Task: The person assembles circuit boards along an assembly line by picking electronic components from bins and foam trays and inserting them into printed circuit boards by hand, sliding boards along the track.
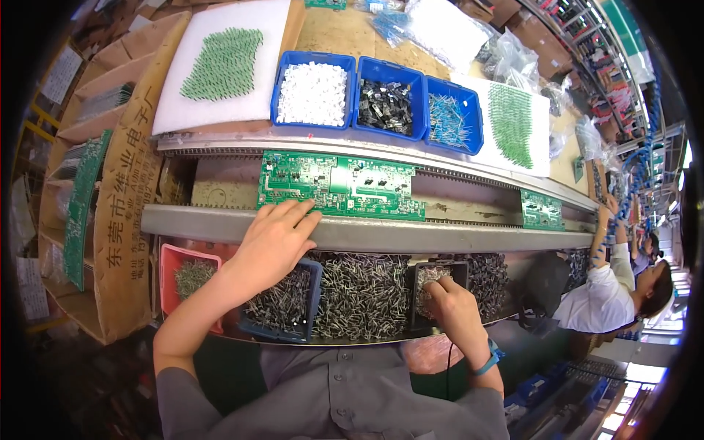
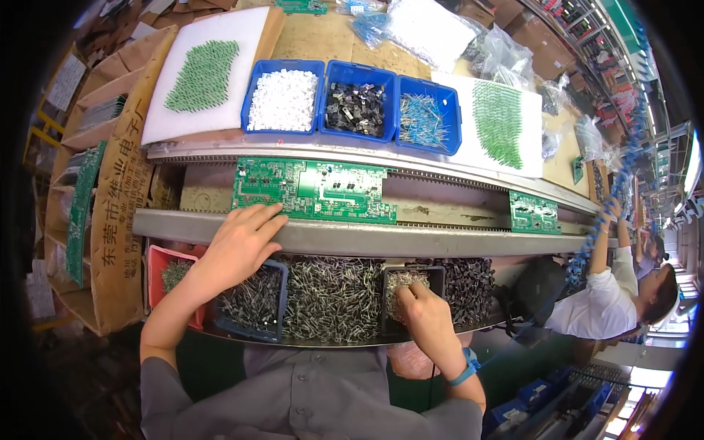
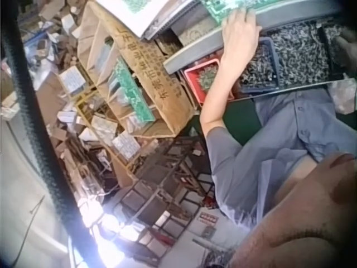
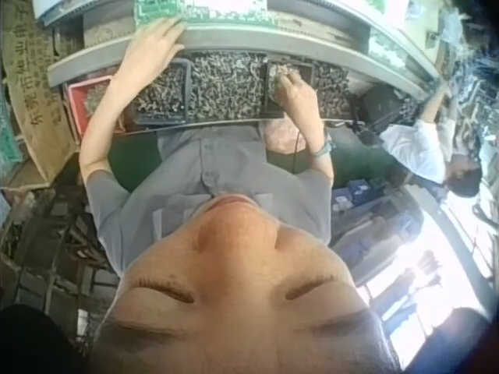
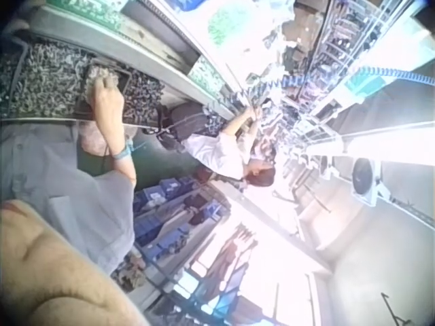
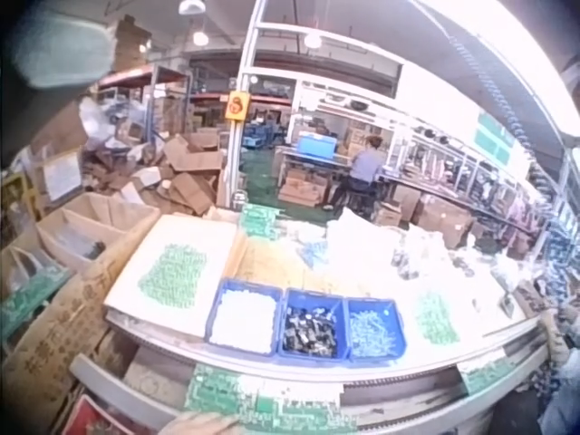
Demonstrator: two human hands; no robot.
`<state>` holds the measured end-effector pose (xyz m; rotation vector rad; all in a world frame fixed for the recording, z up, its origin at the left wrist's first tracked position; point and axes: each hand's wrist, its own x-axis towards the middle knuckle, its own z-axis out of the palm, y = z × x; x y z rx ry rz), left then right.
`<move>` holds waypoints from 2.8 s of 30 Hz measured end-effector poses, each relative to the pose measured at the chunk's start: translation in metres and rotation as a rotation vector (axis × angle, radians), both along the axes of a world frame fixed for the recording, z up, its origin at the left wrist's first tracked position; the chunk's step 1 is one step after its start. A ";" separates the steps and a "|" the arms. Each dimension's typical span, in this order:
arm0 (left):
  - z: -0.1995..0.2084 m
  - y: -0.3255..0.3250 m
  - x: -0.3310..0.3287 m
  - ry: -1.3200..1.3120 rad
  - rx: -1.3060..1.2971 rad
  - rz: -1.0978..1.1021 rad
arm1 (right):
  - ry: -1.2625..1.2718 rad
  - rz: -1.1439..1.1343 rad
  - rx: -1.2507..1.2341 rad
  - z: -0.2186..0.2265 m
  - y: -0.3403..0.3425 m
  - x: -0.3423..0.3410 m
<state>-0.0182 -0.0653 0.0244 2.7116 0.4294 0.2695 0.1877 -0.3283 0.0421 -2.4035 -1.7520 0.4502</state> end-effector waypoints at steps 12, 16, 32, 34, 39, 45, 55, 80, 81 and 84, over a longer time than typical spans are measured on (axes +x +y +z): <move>0.002 -0.086 0.073 -0.132 0.004 -0.404 | 0.214 -0.115 0.230 -0.011 -0.012 0.005; -0.009 -0.130 0.099 -0.207 0.119 -0.497 | 0.156 -0.170 0.237 -0.004 -0.015 0.005; -0.037 -0.161 0.125 -0.125 0.127 -0.496 | -0.059 -0.137 0.102 0.000 -0.033 0.002; -0.038 -0.160 0.124 -0.172 0.136 -0.468 | -0.098 -0.104 0.023 0.000 -0.036 0.002; -0.039 -0.161 0.124 -0.168 0.133 -0.439 | -0.079 -0.089 0.062 0.013 -0.031 0.006; -0.024 -0.162 0.126 -0.019 0.257 -0.492 | -0.063 -0.072 0.071 0.018 -0.016 0.017; -0.028 -0.160 0.125 -0.070 0.244 -0.480 | 0.011 0.184 0.482 0.015 0.077 0.043; -0.043 -0.172 0.123 -0.387 0.086 -0.484 | 0.032 0.363 0.478 -0.036 0.146 0.038; -0.043 -0.172 0.123 -0.366 0.072 -0.479 | 0.036 0.370 0.481 -0.036 0.145 0.037; -0.043 -0.170 0.122 -0.341 0.047 -0.478 | -0.008 0.377 0.473 -0.033 0.140 0.037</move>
